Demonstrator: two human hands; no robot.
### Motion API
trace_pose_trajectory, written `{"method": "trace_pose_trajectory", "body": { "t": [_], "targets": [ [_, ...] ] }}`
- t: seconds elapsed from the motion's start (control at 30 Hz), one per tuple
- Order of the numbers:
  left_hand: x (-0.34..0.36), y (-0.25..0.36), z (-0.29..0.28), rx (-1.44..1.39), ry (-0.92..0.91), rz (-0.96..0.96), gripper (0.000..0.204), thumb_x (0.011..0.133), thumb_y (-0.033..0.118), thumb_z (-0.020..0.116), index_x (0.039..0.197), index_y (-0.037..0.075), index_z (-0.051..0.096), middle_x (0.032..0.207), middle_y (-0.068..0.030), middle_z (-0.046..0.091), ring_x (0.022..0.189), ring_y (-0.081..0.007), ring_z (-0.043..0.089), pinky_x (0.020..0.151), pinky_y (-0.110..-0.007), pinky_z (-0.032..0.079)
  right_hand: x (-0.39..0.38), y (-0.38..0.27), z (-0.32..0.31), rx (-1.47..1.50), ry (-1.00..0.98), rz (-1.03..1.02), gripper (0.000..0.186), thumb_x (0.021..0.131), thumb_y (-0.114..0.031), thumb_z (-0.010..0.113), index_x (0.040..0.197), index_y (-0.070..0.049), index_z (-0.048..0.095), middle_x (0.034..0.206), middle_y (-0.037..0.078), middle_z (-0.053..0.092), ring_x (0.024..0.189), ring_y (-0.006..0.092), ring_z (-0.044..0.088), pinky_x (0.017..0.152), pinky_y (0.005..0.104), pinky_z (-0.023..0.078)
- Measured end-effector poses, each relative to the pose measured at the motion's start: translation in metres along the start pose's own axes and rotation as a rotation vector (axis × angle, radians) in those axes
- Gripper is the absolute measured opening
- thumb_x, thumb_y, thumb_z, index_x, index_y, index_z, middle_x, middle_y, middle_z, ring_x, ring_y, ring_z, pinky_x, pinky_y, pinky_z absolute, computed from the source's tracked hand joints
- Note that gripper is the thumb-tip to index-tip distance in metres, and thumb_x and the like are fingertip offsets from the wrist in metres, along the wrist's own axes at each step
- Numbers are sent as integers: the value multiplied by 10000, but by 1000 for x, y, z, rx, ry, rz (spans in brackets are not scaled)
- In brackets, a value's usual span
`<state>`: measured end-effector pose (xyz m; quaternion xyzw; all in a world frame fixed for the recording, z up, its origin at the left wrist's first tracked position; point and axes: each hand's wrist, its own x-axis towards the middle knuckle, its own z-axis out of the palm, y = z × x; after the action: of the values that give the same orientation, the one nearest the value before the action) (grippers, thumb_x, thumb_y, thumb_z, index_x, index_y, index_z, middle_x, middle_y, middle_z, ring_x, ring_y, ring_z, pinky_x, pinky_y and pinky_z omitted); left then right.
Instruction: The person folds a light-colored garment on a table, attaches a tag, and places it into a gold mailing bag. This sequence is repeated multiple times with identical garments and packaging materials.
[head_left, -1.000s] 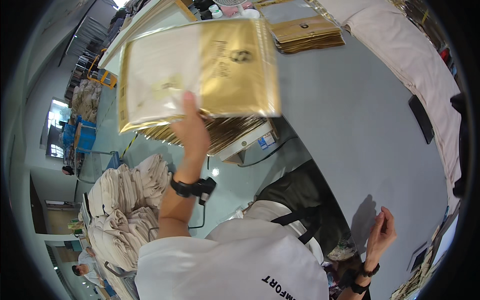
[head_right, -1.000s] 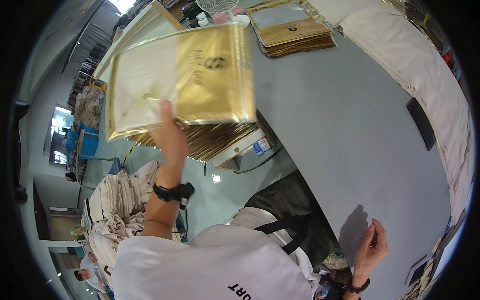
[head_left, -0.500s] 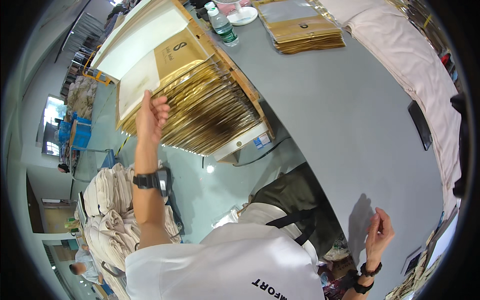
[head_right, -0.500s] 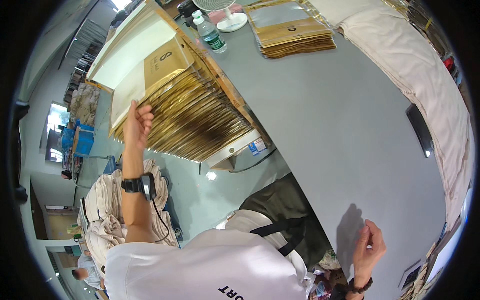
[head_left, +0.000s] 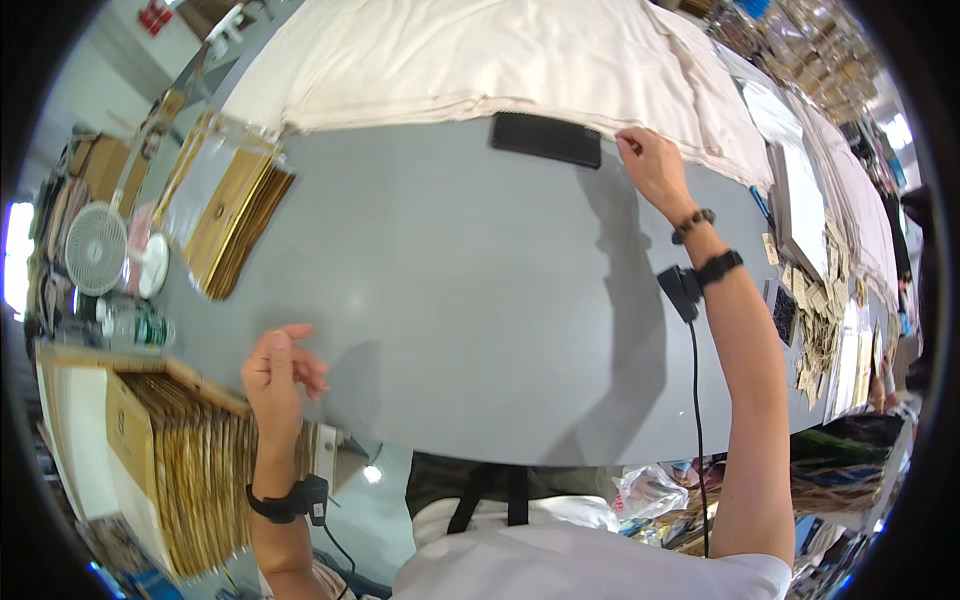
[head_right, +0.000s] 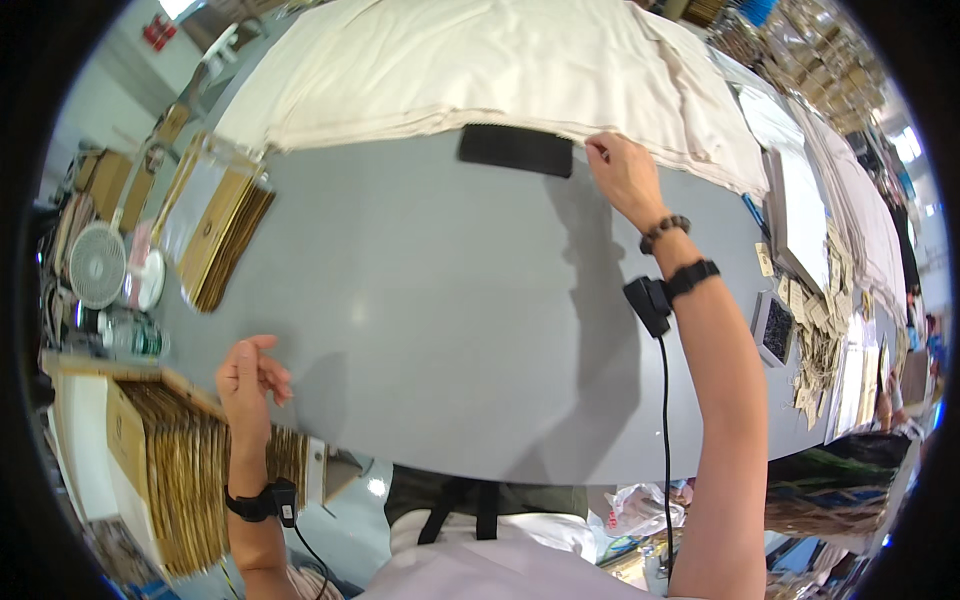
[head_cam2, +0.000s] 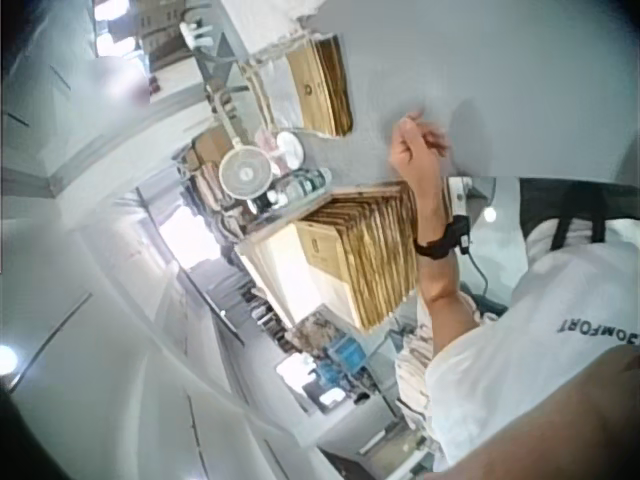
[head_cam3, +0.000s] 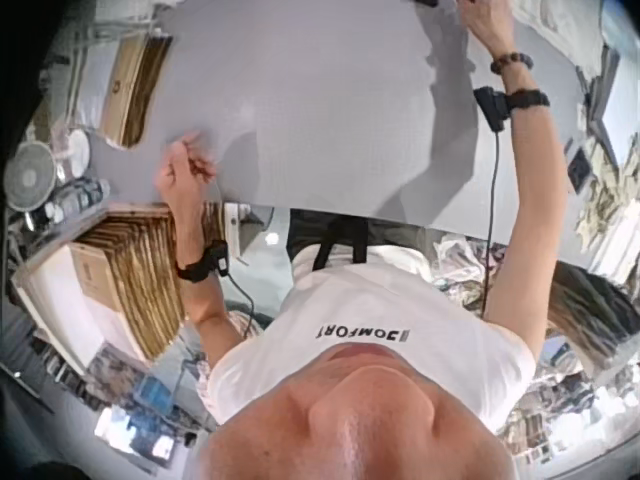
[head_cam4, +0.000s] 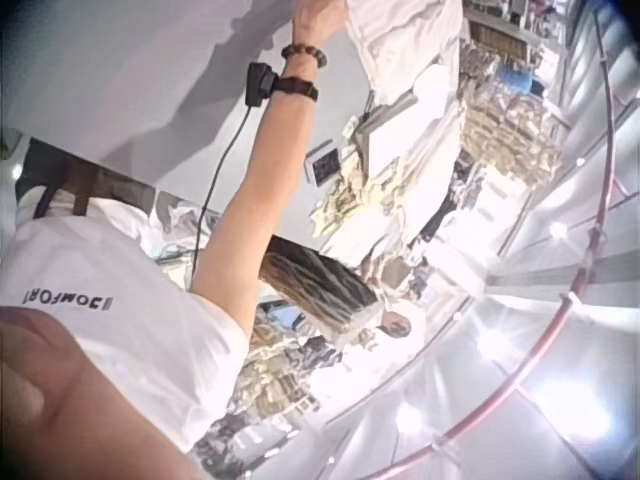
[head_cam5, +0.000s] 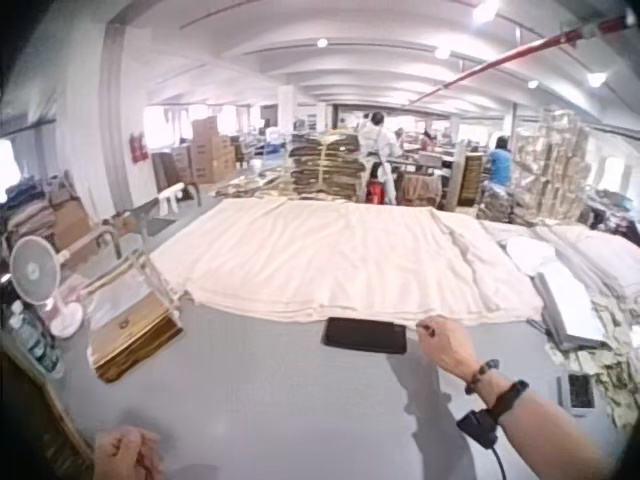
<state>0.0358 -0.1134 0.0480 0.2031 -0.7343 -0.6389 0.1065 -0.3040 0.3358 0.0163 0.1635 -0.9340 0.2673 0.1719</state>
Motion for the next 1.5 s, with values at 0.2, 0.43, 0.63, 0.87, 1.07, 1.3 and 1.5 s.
{"method": "trace_pose_trajectory", "body": {
  "t": [0.2,0.43,0.63,0.87,1.07,1.3,1.5],
  "targets": [
    [72,35,89,92,-288,78,369,1139,288,513,1138,-18,718,737,-63,696,593,-93,616,541,-235,470,48,46,21,-151,115,125,212,945,-199,695,1072,-80,816,1110,109,742,1028,334,708,902,438,556],
    [125,60,188,180,-497,134,296,1103,258,579,1106,29,767,743,-34,703,616,-78,604,585,-242,489,52,45,4,-95,122,150,188,947,-263,744,1003,-117,848,1024,99,766,916,293,725,818,410,565],
    [198,54,297,418,-443,635,202,1026,214,676,1069,47,780,811,-98,732,706,-204,679,664,-352,526,65,29,-16,212,228,286,249,1019,-271,697,1102,-58,795,759,94,779,656,205,740,651,355,565],
    [293,47,367,673,-118,761,232,953,240,748,1078,54,809,943,-183,779,879,-344,749,819,-450,566,76,28,-1,314,283,140,230,1069,-212,607,1217,-36,613,959,170,795,862,299,770,807,403,584],
    [313,55,367,629,-219,490,242,943,281,764,990,54,834,886,-179,781,842,-337,738,806,-432,563,68,42,16,133,-21,125,622,949,-372,722,1455,-57,545,1143,242,757,1040,425,731,952,473,557],
    [262,69,359,459,-115,1023,369,1009,402,721,981,42,792,899,-100,764,815,-212,691,726,-357,529,76,52,28,42,155,-3,361,967,-143,631,1322,-83,664,933,208,756,874,415,723,806,490,563],
    [250,90,378,-477,-641,-193,625,1102,549,516,1313,-26,643,1231,-193,717,1070,-251,707,886,-351,575,79,25,9,208,468,-185,366,965,-40,583,1296,-143,701,769,188,702,728,376,702,700,465,551]
  ]
}}
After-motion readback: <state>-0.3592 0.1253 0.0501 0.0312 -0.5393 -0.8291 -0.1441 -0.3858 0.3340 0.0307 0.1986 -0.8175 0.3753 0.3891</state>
